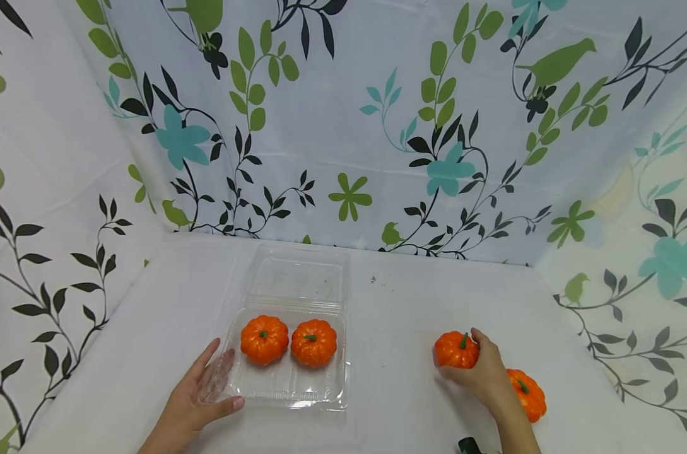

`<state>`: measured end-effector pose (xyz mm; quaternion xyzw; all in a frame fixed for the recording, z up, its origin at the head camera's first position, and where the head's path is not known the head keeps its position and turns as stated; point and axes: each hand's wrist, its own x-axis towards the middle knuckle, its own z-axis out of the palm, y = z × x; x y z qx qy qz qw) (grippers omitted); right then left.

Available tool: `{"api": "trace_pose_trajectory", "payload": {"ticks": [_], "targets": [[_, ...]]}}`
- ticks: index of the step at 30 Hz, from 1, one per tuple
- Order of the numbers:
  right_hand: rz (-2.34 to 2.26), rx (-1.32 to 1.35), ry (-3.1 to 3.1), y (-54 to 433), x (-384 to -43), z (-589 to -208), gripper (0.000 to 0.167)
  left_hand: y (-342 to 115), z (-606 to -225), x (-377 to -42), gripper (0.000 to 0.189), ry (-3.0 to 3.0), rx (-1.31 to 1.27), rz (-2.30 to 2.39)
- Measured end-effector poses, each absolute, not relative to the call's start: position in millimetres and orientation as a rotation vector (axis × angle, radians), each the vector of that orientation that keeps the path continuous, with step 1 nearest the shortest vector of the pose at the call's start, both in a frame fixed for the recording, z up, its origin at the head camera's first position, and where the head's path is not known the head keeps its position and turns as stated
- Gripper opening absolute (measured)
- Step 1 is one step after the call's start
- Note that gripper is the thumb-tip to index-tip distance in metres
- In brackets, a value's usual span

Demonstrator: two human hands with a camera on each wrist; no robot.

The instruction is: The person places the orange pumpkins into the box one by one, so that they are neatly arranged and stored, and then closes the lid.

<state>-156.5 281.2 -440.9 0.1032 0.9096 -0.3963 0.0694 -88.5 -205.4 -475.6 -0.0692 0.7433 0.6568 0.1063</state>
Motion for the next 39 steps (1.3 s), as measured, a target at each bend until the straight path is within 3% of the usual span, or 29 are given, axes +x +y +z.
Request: {"api": "trace_pose_trajectory", "payload": {"ticks": [39], "targets": [[-1.249, 0.228, 2.755, 274.3, -155.8, -455.5, 0.107, -205.7, -477.2, -88.3, 0.113, 2.163, -0.185, 1.974]]}}
